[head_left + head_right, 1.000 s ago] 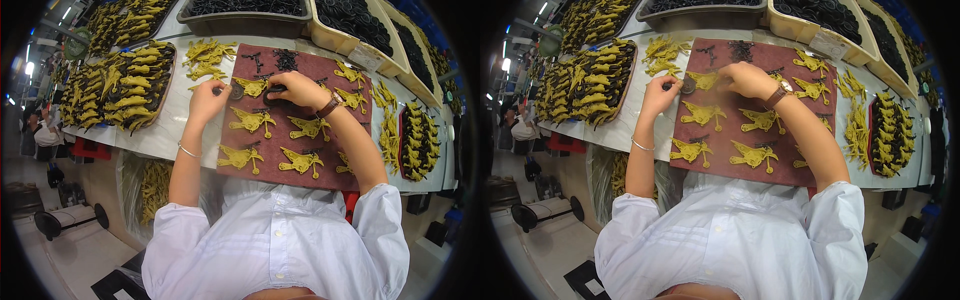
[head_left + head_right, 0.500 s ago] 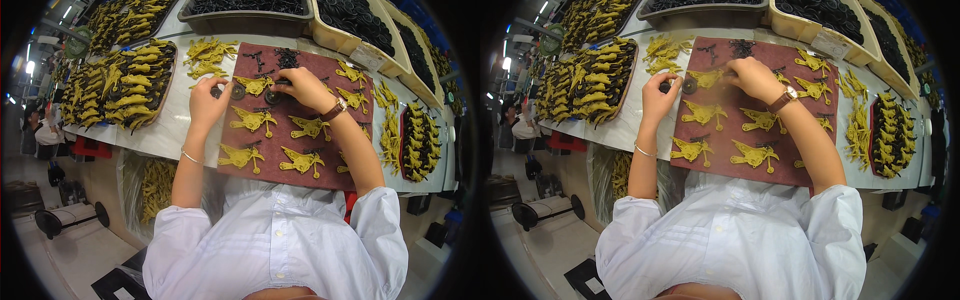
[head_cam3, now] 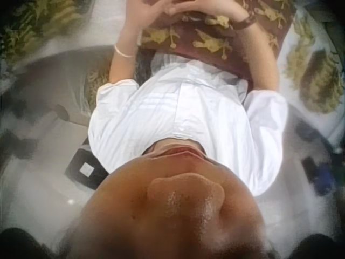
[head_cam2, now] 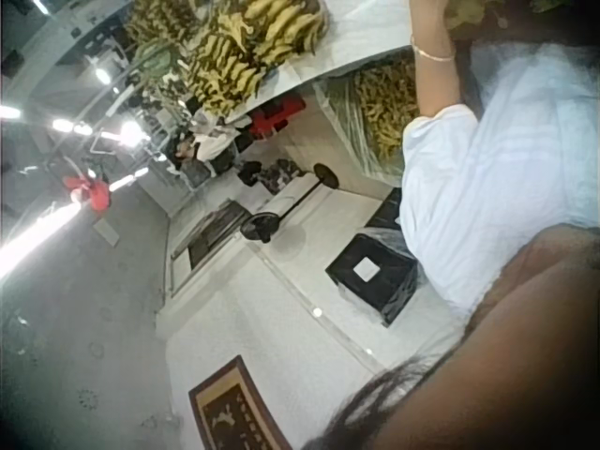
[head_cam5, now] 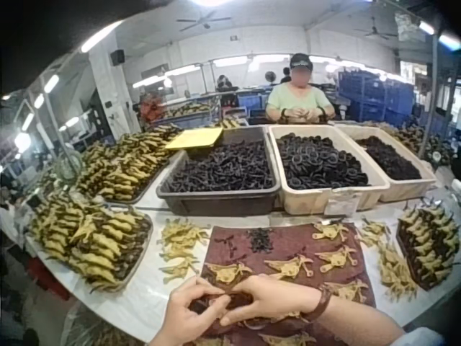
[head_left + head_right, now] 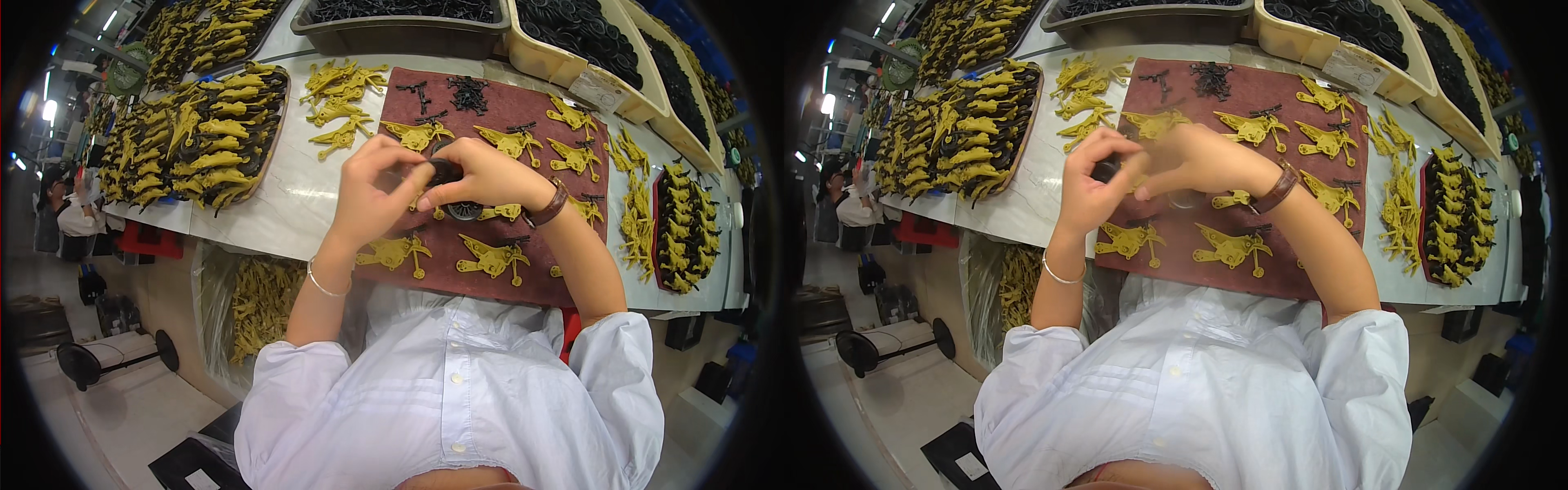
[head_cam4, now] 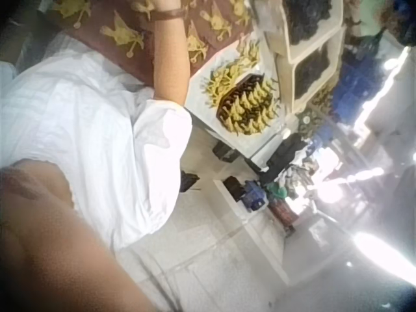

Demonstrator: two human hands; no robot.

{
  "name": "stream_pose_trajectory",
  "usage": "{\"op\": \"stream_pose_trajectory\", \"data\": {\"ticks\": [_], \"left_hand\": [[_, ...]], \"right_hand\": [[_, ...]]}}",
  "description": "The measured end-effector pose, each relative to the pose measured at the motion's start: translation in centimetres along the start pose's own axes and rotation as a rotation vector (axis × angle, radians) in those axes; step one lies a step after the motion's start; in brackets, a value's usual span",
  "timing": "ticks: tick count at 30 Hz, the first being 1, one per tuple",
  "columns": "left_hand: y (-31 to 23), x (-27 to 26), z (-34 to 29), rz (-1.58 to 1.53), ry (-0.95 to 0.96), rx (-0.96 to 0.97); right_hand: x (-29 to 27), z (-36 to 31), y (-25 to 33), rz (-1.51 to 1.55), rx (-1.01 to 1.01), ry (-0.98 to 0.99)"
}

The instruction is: The person assembles toy motorcycles by hand, attaching toy wheels and toy handlebars to toy motorcycle bodies.

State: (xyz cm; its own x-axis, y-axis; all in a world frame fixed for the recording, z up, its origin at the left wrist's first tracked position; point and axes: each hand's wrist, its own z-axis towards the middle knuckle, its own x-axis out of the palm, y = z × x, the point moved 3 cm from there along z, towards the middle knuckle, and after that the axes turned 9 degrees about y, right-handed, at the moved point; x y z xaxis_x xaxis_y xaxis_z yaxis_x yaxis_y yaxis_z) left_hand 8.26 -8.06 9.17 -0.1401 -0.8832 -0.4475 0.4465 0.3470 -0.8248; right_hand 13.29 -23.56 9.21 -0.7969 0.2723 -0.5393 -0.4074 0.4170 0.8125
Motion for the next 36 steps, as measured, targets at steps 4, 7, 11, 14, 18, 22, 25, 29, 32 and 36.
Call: {"op": "stream_pose_trajectory", "data": {"ticks": [4, 7, 11, 14, 18, 22, 25, 29, 32, 36], "left_hand": [[2.6, -2.1, -2.2, -0.064, -0.116, -0.218], [4.7, -3.0, -4.1, 0.032, 0.05, -0.387], [6.2, -3.0, -5.2, 0.037, 0.037, -0.487], [7.0, -2.9, -5.5, 0.17, 0.06, -0.496], [6.6, -2.5, -5.5, 0.252, 0.004, -0.496], [5.1, -2.1, -5.1, 0.364, -0.067, -0.49], [3.9, -1.6, -5.0, 0.287, -0.072, -0.384], [2.7, -0.9, -5.4, 0.167, 0.071, -0.371], [2.0, -1.0, -6.1, 0.142, 0.091, -0.306], [1.7, -1.4, -6.8, 0.184, 0.078, -0.308]], "right_hand": [[1.0, -1.3, -2.3, 0.398, 0.001, -0.018], [1.8, -2.9, -4.0, 1.023, 0.106, 0.054], [3.1, -4.1, -4.0, 1.248, 0.05, -0.015], [3.7, -4.3, -3.7, 1.174, 0.103, -0.179], [3.9, -4.4, -3.1, 0.909, 0.064, -0.28], [4.3, -4.1, -3.4, 0.619, 0.009, -0.433], [4.6, -3.8, -3.3, 0.343, 0.038, -0.51], [4.9, -3.4, -2.7, 0.197, 0.106, -0.454], [5.0, -3.1, -2.7, 0.19, 0.061, -0.435], [4.6, -3.1, -2.9, 0.223, 0.128, -0.373]]}}
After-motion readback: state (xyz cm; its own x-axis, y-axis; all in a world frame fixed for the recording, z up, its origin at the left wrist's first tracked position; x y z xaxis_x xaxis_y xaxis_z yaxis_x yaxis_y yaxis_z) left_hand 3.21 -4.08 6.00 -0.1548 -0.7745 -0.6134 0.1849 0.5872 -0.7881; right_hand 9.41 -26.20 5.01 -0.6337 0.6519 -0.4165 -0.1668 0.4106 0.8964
